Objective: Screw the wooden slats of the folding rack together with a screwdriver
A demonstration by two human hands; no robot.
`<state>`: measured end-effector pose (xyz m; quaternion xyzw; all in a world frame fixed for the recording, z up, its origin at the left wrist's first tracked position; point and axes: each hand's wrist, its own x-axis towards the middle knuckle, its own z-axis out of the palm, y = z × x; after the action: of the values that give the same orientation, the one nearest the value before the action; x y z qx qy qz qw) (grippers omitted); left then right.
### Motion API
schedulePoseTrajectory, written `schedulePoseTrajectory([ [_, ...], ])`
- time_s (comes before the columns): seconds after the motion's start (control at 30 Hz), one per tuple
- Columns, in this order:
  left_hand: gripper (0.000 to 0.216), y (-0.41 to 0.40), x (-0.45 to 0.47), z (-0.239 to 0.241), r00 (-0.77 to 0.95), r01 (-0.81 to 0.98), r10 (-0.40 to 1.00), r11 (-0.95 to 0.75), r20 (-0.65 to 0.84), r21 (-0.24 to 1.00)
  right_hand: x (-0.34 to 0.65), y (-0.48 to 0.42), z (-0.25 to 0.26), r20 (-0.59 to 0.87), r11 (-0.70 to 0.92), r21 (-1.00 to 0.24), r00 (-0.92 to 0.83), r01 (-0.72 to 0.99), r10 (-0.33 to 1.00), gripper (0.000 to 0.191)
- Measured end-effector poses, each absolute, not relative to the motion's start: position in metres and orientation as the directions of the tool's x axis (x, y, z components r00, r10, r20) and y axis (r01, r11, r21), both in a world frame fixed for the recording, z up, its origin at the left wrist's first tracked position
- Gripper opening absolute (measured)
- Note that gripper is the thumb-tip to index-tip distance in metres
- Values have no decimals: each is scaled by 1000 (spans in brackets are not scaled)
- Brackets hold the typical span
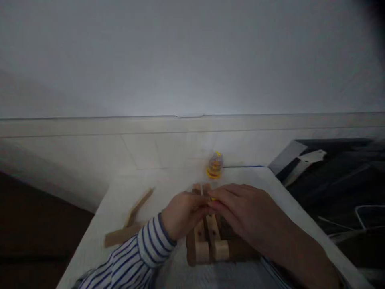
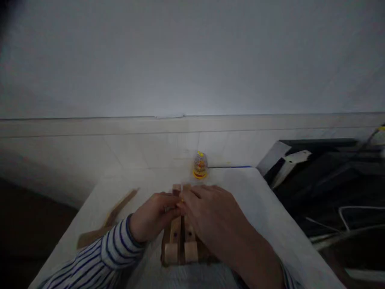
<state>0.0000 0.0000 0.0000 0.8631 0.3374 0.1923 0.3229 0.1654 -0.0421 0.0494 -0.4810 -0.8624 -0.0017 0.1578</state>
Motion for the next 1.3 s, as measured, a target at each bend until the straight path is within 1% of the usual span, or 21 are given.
schedulePoseTrajectory([
  [0.17,17,-4,3,1,623,579,776,-543,99,608,166,-41,50,271,538,-144,-490,830,828,8],
  [0.3,20,-5,3,4,585,627,803,-537,114,564,163,-40,49,272,544,-147,-495,826,825,10],
  [0.43,17,-4,2,2,589,614,797,-546,129,569,164,-40,48,302,574,-170,-512,801,804,13],
  [0.57,16,-4,1,1,602,595,787,-556,136,581,167,-40,50,340,609,-151,-538,779,772,28],
  [0.7,17,-3,1,2,617,576,774,-567,142,589,169,-40,54,336,627,-142,-558,766,758,21],
  [0.83,16,-2,0,2,625,565,767,-572,144,595,168,-39,55,334,619,-155,-549,770,766,21],
  [0.93,15,-2,-1,2,635,548,758,-579,150,605,167,-39,54,297,591,-169,-531,788,793,21],
  [1.0,15,-2,-1,2,640,538,753,-582,155,610,167,-39,54,281,577,-164,-523,800,805,20],
  [1.17,13,-2,0,3,655,510,744,-564,131,649,167,-40,54,297,578,-130,-525,806,798,19],
  [1.3,14,-1,0,2,658,514,742,-566,126,645,167,-40,54,283,570,-126,-521,812,805,17],
])
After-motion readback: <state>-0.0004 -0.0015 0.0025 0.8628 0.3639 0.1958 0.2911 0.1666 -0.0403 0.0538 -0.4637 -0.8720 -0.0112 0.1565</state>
